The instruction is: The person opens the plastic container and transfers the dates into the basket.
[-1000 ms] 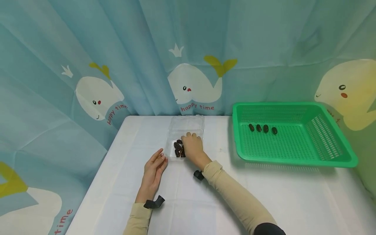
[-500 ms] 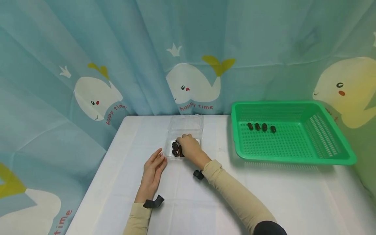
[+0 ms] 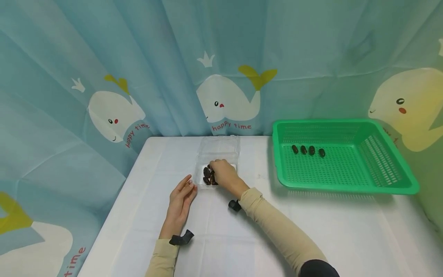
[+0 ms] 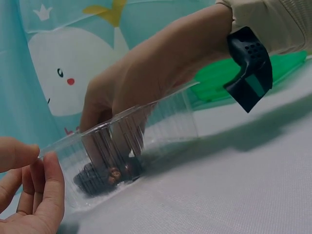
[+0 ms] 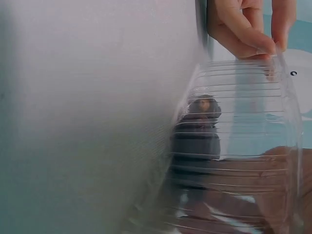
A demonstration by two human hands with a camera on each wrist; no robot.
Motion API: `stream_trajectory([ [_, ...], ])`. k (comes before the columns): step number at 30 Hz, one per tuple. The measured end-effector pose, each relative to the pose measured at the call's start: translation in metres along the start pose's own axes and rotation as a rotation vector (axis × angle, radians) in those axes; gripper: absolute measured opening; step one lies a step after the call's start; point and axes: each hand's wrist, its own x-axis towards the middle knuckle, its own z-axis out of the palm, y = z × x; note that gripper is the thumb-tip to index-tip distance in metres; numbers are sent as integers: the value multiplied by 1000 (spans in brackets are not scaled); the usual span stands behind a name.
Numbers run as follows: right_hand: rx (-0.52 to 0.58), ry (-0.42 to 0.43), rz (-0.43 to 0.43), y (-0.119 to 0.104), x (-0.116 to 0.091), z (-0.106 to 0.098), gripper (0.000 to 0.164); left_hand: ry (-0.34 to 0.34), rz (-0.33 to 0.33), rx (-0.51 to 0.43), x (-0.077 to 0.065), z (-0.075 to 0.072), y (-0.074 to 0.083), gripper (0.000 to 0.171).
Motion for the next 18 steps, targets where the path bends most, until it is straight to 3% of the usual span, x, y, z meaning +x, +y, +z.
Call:
stream_trajectory([
  [9, 41, -63, 31, 0, -1, -2, 20, -1, 3, 9, 0, 0, -1, 51],
  [18, 338, -83, 90, 3, -1, -15, 19, 14, 7, 0, 0, 1, -1, 50],
])
